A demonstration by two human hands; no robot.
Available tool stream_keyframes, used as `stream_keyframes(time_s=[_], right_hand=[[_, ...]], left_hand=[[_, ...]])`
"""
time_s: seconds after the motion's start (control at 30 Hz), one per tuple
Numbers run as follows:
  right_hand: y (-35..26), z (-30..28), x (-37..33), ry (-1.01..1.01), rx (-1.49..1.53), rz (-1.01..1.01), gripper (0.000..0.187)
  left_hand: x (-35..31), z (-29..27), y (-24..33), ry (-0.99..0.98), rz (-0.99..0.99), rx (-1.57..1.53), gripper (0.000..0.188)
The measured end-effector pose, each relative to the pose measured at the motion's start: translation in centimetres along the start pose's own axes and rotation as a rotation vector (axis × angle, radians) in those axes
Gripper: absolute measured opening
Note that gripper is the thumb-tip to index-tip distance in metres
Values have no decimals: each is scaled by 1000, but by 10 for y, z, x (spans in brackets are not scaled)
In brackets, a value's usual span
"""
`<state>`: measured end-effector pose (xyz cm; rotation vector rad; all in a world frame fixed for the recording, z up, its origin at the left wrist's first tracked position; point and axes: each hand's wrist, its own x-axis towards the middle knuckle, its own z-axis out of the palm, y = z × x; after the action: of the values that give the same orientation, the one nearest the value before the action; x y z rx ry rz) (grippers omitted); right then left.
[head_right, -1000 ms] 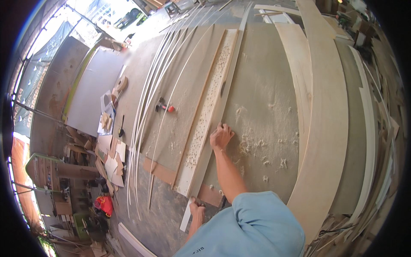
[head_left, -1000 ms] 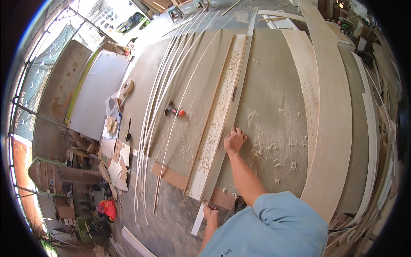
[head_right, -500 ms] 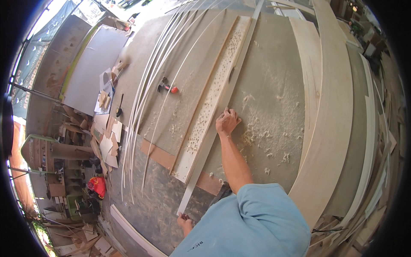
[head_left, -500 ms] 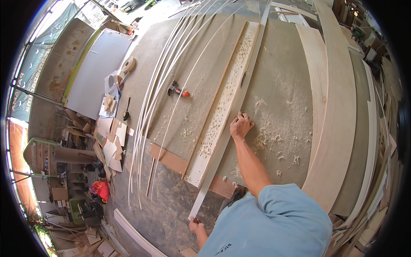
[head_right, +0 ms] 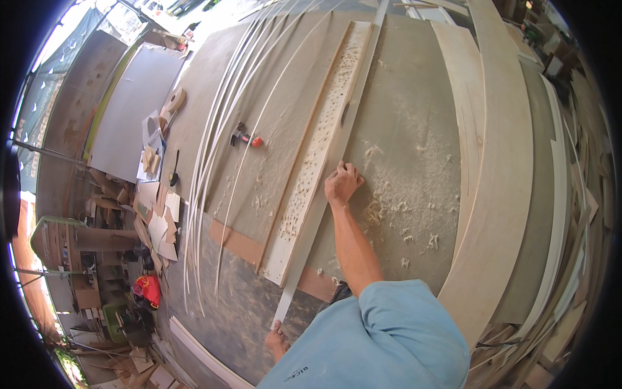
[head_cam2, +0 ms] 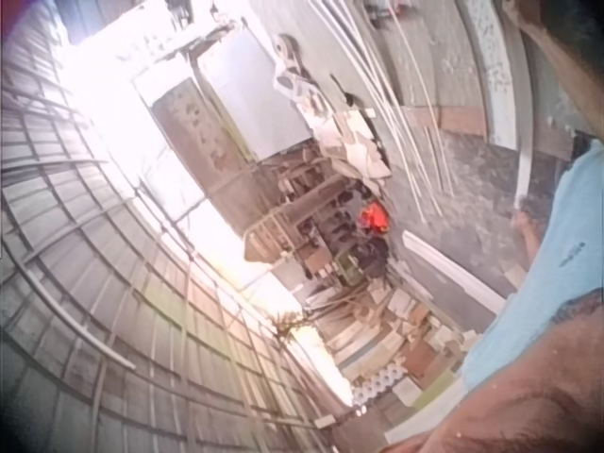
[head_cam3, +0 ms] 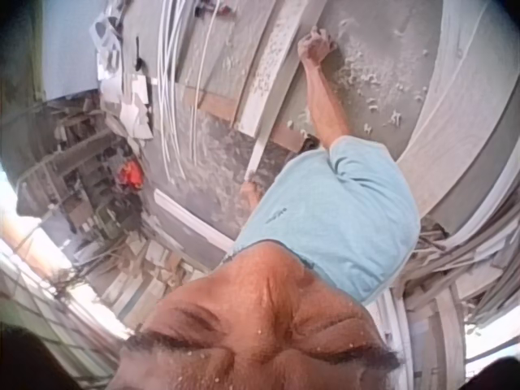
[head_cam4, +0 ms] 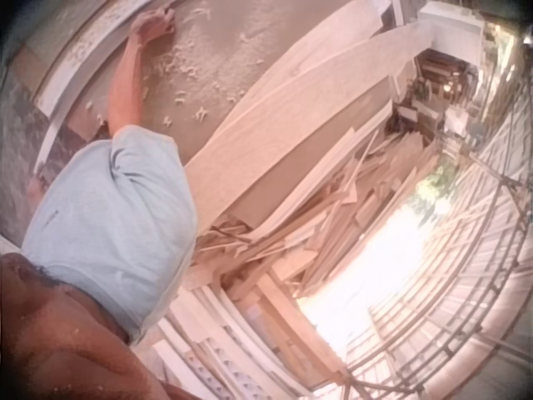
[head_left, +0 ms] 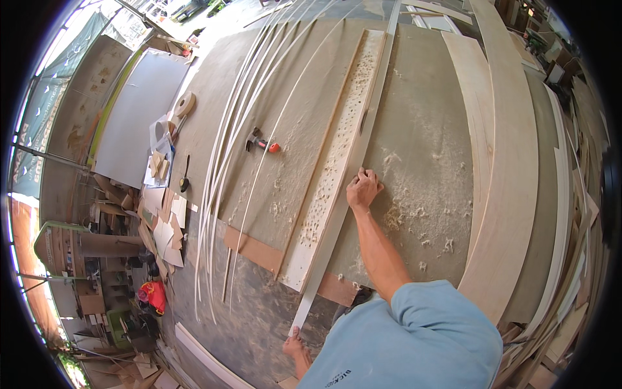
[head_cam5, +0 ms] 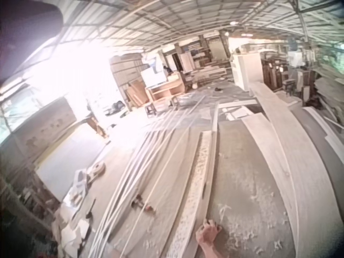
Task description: The person uses a pencil to mark a wooden plank, rubs the surface with a small wood block, and then handles thin white strips of wood on a workbench.
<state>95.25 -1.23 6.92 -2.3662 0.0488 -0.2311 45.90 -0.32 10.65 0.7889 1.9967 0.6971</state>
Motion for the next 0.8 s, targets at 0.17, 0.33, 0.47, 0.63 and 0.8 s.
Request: stream_keyframes(time_s=[0.17, 0.33, 0.47, 0.63, 0.8], right_hand=[[0, 5, 10, 20, 15, 2, 28], [12, 19, 36, 24, 15, -1, 25], [3, 11, 45, 51, -5, -48, 25], [-1, 4, 24, 102, -60, -37, 26], [-15, -16, -24, -42, -23, 39, 27]], left_hand=[[9, 6, -11, -21, 42, 37, 29], [3, 30, -3, 72, 64, 112, 33], [-1, 45, 1, 53, 44, 73, 33], [-17, 50, 9, 31, 37, 3, 32], [10, 47, -8, 141, 40, 117, 32]])
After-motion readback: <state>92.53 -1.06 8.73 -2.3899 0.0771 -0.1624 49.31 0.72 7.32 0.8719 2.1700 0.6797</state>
